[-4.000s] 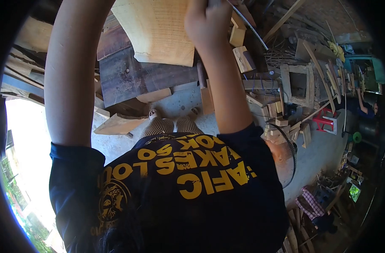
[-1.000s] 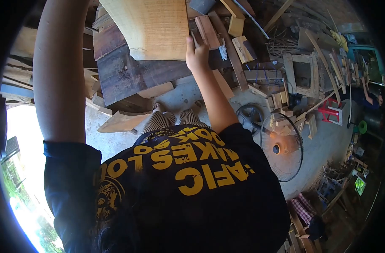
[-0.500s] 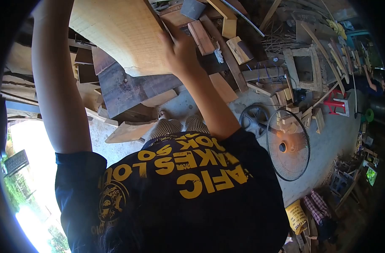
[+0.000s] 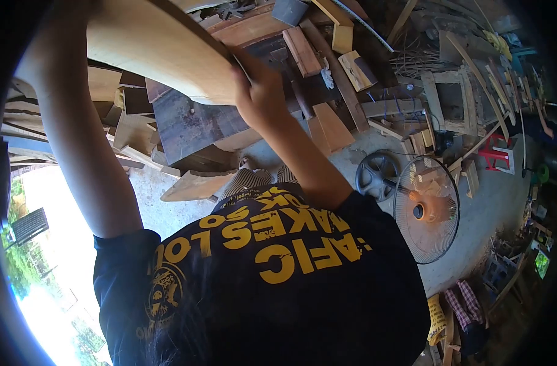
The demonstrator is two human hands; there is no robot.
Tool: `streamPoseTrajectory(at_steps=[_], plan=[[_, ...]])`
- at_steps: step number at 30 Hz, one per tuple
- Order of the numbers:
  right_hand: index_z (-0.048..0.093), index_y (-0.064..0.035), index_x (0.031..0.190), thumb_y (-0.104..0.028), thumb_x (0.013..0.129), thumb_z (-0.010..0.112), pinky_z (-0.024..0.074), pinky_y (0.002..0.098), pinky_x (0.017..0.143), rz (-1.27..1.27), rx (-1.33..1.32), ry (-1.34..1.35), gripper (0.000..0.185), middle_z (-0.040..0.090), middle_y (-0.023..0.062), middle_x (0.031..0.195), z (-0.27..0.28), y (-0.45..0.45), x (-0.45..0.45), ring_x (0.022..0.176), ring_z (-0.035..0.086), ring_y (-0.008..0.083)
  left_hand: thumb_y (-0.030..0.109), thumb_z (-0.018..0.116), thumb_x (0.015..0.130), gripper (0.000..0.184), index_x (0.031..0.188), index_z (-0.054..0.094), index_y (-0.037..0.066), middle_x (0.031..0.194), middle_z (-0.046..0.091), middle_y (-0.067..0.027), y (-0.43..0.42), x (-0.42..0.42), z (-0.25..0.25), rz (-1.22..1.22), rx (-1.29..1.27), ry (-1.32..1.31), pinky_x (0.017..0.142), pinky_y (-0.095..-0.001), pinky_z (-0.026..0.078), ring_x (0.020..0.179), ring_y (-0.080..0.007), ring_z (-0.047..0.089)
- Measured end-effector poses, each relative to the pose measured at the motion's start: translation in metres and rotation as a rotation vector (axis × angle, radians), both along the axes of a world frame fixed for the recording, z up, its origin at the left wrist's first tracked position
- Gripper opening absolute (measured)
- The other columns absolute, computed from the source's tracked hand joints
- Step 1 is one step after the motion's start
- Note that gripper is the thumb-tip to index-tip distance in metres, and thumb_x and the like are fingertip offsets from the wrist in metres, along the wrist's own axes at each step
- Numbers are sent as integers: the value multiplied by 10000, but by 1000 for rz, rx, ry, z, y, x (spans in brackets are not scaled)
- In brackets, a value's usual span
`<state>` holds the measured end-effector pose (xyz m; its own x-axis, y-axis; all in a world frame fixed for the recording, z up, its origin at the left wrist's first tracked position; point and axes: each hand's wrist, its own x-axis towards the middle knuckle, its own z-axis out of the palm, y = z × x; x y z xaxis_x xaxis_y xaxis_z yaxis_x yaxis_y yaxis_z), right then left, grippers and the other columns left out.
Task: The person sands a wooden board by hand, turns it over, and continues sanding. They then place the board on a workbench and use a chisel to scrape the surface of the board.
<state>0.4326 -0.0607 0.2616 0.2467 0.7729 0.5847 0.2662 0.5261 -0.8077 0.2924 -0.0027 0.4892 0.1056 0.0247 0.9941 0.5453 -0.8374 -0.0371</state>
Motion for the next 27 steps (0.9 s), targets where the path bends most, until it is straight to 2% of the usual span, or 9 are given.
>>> streamPoseTrajectory(at_steps=[6,8,9,14,18,22,23,26,27], plan=[[548,-40,1217,-106,904,514,508,373,803,10,-308,-126,322,608,215,1114,-164,-37,16,976,624,347,235,312,866,274,645,383,89,549,365,-8,-12,12,12,-56,32,14,432,-328,406,448,-114,356],[520,-47,1249,-95,894,517,508,384,820,40,-384,-228,358,589,213,1157,-183,-42,30,1002,606,361,179,356,861,180,717,411,86,596,406,-10,-10,-20,6,387,564,182,443,-314,401,478,-115,399],[484,-49,1279,-77,881,518,504,395,836,70,-503,-343,401,566,208,1195,-187,-49,35,1021,591,368,154,387,867,147,730,416,108,611,423,1,-28,-46,16,-149,136,330,439,-293,380,502,-115,434],[428,-46,1312,-133,896,540,504,433,781,-32,-463,-415,440,569,239,1156,-210,-84,42,989,578,409,275,360,871,227,807,444,75,641,463,-45,-160,-64,-24,-85,9,239,483,-335,395,523,-178,475],[297,41,1359,32,787,514,373,426,1023,67,-611,-438,612,384,319,1329,-191,-102,41,1224,417,426,397,332,875,381,883,472,42,671,502,-91,-204,-188,-43,57,-125,126,527,-377,410,543,-240,516],[258,-178,1440,72,745,547,393,466,971,169,-579,-621,793,393,281,1277,-150,-92,32,1133,455,435,389,331,868,330,825,443,83,638,468,-73,-252,-218,-80,104,-199,-95,525,-345,371,539,-226,502],[264,-303,1440,90,731,553,406,471,938,172,-590,-616,860,394,266,1234,-145,-92,26,1071,475,429,371,342,857,296,809,430,93,620,451,-66,-262,-224,-88,174,-209,-175,530,-341,369,532,-220,493],[268,-325,1438,102,732,543,410,466,928,178,-504,-682,870,385,260,1225,-131,-81,12,1076,464,425,347,383,848,252,795,418,103,605,437,-62,-300,-239,-104,368,-373,-140,537,-337,365,542,-211,489],[264,-341,1441,108,746,524,420,455,901,215,-517,-661,868,388,250,1202,-124,-77,6,1061,466,411,344,386,852,250,796,420,102,612,443,-66,-297,-230,-117,450,-274,-319,540,-335,366,546,-209,492]])
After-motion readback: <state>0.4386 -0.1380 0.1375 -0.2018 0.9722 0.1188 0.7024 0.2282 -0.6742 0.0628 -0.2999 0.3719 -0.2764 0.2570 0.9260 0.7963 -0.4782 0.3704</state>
